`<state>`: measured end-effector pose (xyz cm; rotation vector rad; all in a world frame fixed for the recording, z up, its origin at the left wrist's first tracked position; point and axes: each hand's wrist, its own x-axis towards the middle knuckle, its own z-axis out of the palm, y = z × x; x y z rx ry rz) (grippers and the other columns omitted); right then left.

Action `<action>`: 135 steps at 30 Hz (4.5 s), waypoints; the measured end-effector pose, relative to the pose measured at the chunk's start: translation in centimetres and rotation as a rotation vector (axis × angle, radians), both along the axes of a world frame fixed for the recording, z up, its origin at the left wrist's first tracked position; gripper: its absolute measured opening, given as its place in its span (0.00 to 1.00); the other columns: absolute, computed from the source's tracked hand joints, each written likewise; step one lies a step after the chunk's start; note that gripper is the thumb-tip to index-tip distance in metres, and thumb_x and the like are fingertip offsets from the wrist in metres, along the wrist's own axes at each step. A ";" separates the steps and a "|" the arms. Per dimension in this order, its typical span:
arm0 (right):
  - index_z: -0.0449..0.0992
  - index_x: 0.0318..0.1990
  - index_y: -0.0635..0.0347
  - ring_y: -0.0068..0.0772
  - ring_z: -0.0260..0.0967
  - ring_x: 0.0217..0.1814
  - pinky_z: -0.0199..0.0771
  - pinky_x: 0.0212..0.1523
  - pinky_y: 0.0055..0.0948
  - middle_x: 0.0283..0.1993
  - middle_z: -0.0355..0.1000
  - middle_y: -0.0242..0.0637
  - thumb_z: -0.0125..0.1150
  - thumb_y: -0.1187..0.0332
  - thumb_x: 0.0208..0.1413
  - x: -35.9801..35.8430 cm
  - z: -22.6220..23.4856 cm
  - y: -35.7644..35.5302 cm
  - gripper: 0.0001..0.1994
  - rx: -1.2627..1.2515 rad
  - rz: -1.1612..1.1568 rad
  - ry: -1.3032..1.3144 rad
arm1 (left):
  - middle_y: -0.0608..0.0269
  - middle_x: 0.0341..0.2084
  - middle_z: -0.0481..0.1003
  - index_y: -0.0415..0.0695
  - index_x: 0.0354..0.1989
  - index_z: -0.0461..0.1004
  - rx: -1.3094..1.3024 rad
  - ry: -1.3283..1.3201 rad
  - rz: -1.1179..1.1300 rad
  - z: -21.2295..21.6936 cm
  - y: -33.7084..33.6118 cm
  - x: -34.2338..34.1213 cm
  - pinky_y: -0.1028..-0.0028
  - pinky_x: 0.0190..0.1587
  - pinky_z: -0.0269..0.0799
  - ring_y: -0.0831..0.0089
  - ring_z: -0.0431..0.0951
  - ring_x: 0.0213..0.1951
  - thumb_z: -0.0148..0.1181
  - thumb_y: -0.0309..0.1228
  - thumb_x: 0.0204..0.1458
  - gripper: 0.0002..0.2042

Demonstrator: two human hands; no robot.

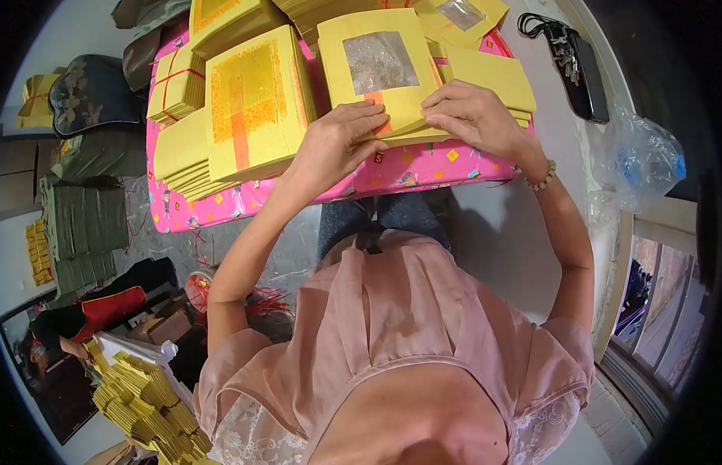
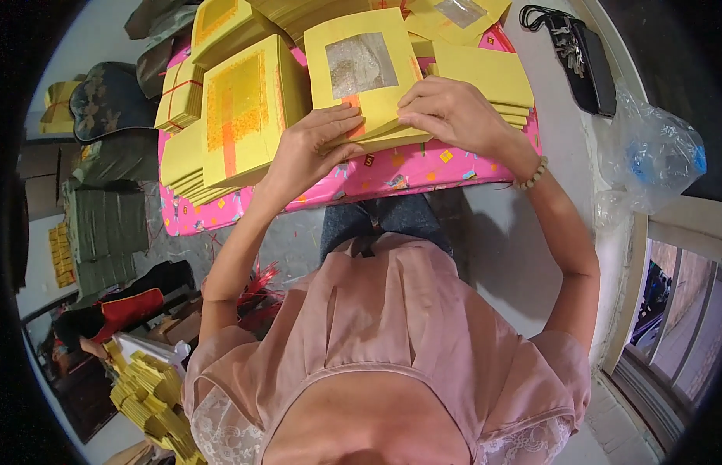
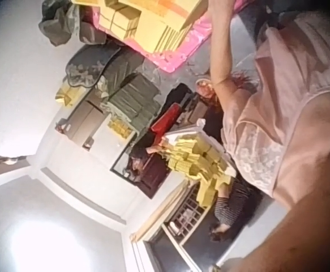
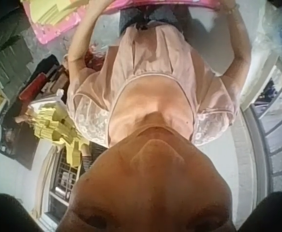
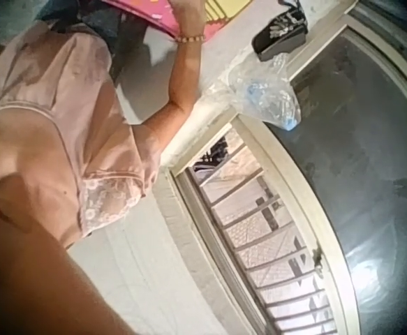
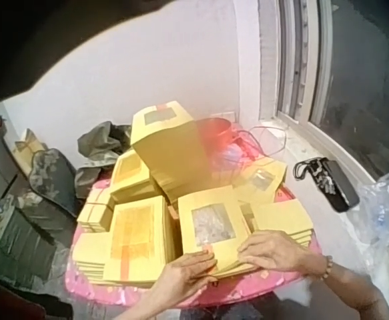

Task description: The person is folding, stacking, and bundling yellow ritual paper products at a workbench.

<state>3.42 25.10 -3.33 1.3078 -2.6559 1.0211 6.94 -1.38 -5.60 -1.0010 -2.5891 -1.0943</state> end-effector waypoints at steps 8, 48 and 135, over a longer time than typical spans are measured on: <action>0.80 0.33 0.63 0.36 0.72 0.38 0.71 0.38 0.31 0.36 0.75 0.36 0.58 0.65 0.57 -0.2 -0.4 0.0 0.10 -0.046 -0.023 -0.043 | 0.49 0.44 0.76 0.36 0.45 0.77 0.003 -0.085 -0.022 0.5 -0.3 -0.1 0.65 0.53 0.71 0.56 0.74 0.52 0.62 0.25 0.49 0.14; 0.79 0.40 0.63 0.38 0.72 0.43 0.72 0.43 0.33 0.40 0.74 0.39 0.62 0.69 0.52 0.4 -0.4 0.0 0.10 -0.031 -0.011 0.036 | 0.48 0.40 0.78 0.34 0.39 0.78 -0.003 -0.031 0.020 0.7 0.2 0.0 0.65 0.51 0.73 0.56 0.76 0.48 0.55 0.23 0.53 0.09; 0.71 0.55 0.60 0.46 0.61 0.60 0.57 0.61 0.41 0.56 0.67 0.48 0.55 0.66 0.54 -7.4 -0.6 -1.2 0.21 0.158 0.097 -0.056 | 0.58 0.32 0.75 0.37 0.42 0.71 0.318 -0.420 0.103 2.2 -2.6 -7.3 0.71 0.39 0.72 0.70 0.77 0.37 0.58 0.25 0.54 0.09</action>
